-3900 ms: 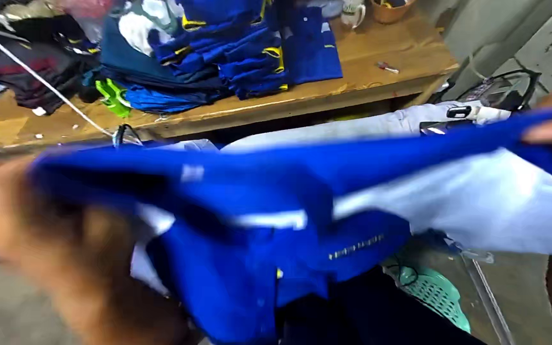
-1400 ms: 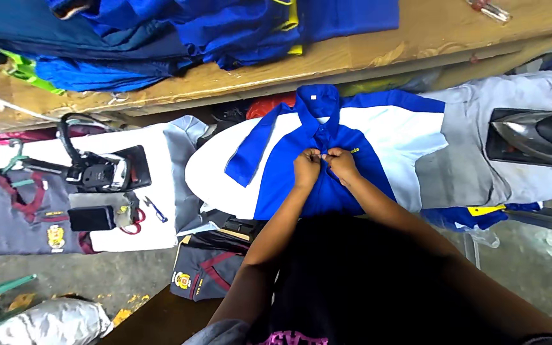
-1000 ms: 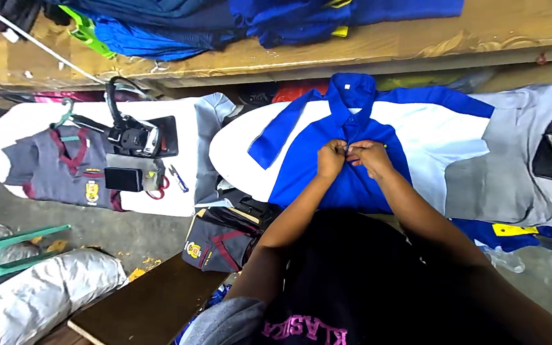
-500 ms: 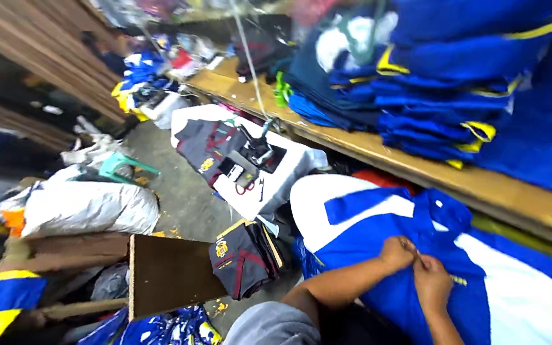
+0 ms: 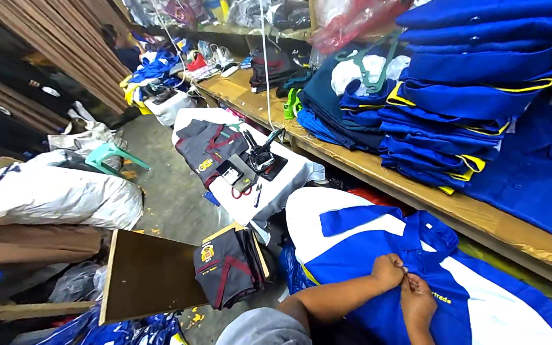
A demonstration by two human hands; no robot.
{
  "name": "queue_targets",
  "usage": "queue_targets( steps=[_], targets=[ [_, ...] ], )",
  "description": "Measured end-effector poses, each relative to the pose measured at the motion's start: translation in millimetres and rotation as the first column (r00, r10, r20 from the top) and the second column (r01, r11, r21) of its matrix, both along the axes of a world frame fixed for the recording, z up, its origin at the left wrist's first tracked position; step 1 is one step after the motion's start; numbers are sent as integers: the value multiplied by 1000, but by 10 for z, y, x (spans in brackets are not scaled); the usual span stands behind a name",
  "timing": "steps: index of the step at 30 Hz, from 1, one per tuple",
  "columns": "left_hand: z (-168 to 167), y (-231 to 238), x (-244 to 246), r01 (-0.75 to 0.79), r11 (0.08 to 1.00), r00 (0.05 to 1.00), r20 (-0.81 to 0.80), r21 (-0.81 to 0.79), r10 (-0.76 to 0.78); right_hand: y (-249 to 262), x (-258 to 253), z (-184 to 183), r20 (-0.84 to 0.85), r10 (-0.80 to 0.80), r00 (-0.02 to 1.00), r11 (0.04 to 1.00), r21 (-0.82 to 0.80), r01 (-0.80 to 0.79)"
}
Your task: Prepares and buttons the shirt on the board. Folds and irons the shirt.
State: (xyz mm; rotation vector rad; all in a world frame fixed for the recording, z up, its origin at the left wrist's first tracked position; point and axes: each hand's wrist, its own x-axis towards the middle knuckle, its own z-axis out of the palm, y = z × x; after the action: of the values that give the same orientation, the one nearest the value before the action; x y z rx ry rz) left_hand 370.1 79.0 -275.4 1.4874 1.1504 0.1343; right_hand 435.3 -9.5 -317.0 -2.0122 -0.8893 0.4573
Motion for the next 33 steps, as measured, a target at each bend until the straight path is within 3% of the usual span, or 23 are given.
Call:
queue_targets(
  steps=[19, 24, 29, 33],
  targets=[
    [-21, 47, 21, -66, 994, 997, 28, -88, 68, -22, -59, -110, 125, 23, 992, 993, 116, -38],
    [-24, 78, 3, 4, 997, 999, 44, -74, -1, -13, 27, -21, -61, 13, 998, 999, 37, -10],
    [134, 149, -88, 82, 996, 996, 44, -38, -80, -5, 19, 251, -120, 85, 989, 995, -43, -90],
    [-172, 125, -82, 65, 994, 997, 52, -92, -61, -20, 130, 70, -296, 30, 955, 988, -136, -73]
  ],
)
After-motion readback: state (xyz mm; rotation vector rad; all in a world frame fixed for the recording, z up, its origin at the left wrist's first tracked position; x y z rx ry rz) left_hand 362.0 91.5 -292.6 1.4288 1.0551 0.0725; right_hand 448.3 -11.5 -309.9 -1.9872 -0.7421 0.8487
